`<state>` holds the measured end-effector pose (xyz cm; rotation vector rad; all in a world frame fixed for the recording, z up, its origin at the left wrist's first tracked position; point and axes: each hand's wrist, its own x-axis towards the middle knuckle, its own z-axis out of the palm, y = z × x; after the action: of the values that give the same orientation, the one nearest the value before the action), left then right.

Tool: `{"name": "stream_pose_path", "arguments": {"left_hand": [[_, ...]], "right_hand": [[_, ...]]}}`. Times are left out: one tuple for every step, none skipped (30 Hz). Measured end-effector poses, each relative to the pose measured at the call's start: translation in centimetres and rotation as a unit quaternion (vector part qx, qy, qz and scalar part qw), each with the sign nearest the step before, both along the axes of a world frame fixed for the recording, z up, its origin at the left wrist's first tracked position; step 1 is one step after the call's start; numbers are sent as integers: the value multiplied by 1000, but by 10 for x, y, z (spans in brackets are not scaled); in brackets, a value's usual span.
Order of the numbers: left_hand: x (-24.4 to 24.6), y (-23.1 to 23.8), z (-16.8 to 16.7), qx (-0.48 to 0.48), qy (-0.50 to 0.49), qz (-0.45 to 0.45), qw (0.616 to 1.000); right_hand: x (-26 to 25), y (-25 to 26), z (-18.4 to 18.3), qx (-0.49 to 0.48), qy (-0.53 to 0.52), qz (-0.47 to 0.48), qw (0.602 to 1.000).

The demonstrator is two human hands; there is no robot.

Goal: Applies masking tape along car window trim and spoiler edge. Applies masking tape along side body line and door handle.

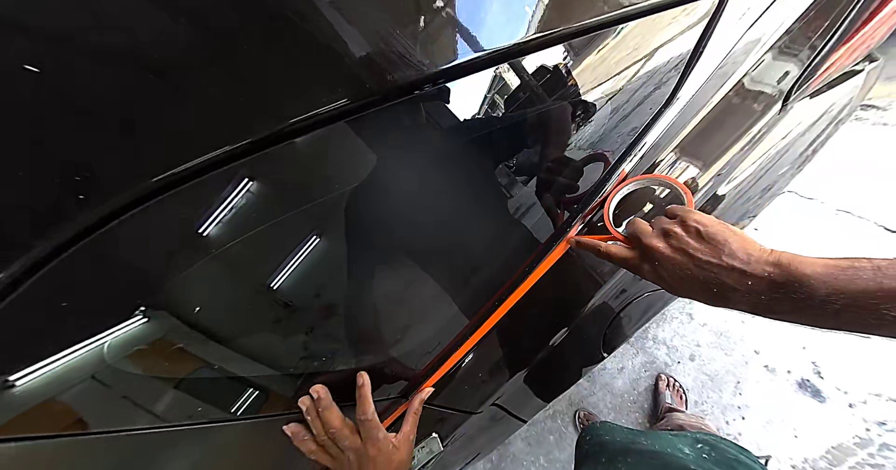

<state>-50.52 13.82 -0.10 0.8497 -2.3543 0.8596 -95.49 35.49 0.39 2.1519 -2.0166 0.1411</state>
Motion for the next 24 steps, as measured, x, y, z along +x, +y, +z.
{"name": "stream_pose_path", "arguments": {"left_hand": [[-9, -1, 0, -1, 2, -18, 1000], [-20, -1, 1, 1, 7, -35, 999], [-33, -1, 1, 1, 14, -50, 999], [-46, 1, 1, -1, 21, -66, 998], [-59, 4, 2, -1, 26, -77, 997], [-73, 7, 3, -1, 30, -83, 996], [-88, 11, 4, 1, 34, -88, 996], [-103, 15, 5, 1, 37, -93, 995], [-118, 18, 5, 2, 41, -98, 994], [-133, 21, 5, 6, 45, -104, 994], [-148, 25, 5, 11, 47, -113, 992], [-164, 29, 5, 15, 50, -120, 991], [-179, 32, 4, 19, 53, -126, 990], [-194, 36, 3, 22, 57, -134, 989], [-209, 39, 2, 26, 59, -139, 988], [-223, 43, 2, 33, 60, -142, 987], [-235, 46, 2, 39, 60, -146, 987], [-245, 48, 2, 42, 62, -147, 986], [-253, 50, 2, 45, 64, -149, 986], [-258, 52, 2, 44, 67, -149, 986], [-261, 52, 1, 43, 70, -148, 986], [-263, 53, 1, 40, 73, -150, 985], [-264, 53, 0, 40, 75, -154, 984], [-265, 52, -1, 37, 76, -159, 984]], "right_hand": [[0, 0, 0, -1, 0, 0, 1000], [0, 0, 0, -1, 0, -1, 1000], [0, -1, -1, -2, 1, -2, 1000], [0, -1, -1, -3, 0, -5, 1000], [1, -1, -1, -5, -2, -5, 1000], [1, -1, -2, -7, -4, -6, 1000], [0, -1, -2, -7, -5, -5, 1000], [0, -1, -1, -5, -5, -5, 1000], [-1, -1, -1, -5, -6, -4, 1000], [-1, -1, -3, -7, -6, -2, 1000], [0, -1, -3, -2, -7, -3, 1000], [0, -1, -4, -2, -7, -3, 1000], [0, -1, -5, -7, -8, -2, 1000], [0, -1, -6, -14, -11, -3, 1000], [1, -1, -7, -19, -14, -6, 1000], [2, -1, -8, -30, -18, -7, 999], [2, -2, -9, -33, -21, -10, 999], [2, -2, -8, -28, -21, -12, 999], [1, -2, -8, -25, -19, -10, 999], [0, -2, -7, -21, -17, -6, 1000], [-1, -2, -6, -17, -16, -3, 1000], [-1, -2, -6, -12, -15, -2, 1000], [-2, 0, -6, -6, -13, -3, 1000], [-2, 1, -5, -4, -14, -1, 1000]]}}
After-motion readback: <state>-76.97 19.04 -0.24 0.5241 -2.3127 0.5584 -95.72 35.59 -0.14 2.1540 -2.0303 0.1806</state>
